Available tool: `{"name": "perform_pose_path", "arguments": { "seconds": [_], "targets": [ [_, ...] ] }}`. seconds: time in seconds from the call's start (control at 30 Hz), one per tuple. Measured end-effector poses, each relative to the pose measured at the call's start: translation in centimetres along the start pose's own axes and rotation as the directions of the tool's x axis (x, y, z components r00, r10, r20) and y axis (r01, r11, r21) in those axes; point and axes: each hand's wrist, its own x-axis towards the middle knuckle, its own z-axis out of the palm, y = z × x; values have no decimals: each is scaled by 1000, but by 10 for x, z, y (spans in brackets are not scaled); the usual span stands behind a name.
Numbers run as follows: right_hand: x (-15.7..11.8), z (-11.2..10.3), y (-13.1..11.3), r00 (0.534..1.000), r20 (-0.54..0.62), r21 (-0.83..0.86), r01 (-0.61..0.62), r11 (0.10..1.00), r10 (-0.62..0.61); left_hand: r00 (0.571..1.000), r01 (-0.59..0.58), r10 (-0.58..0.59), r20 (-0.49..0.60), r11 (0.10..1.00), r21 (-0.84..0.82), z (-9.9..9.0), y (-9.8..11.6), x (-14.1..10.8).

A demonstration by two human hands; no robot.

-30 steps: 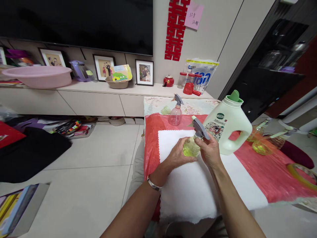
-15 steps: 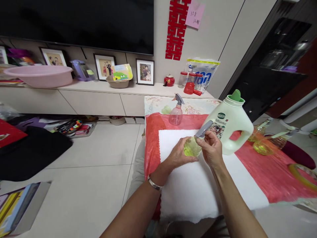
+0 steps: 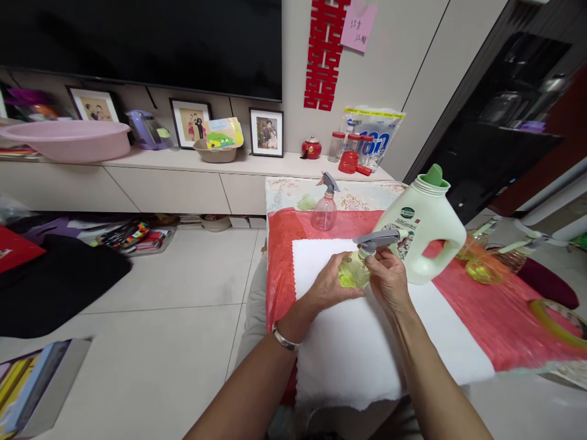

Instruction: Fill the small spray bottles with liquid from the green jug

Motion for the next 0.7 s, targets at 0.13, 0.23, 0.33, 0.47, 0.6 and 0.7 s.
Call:
{"name": "perform_pose_path", "arguments": {
  "seconds": [0.13,0.23,0.33,0.47,0.6,0.7],
  "targets": [
    [4,-2,-1,1000,20,24,-17,1000,17,1000,10,-10,10,1000,2,-1,2,-1],
    [5,-7,-4,995,78,28,-68,997,66,1000,21,-21,6,1000,-8,0,2,-1],
    [5,-11,-5,988,122,42,-101,994,96,1000,27,-27,6,1000,-4,0,1,0],
    [6,-13,-1,991,111,55,-85,995,79,1000,11,-11,14,1000,-25,0,-1,-1],
    [10,-14,3,990,118,35,-85,996,81,1000,18,-17,23,999,-34,0,0,-1],
    [12,-16,0,983,157,16,-102,995,98,999,30,-29,23,999,-44,0,-1,0]
  ]
}}
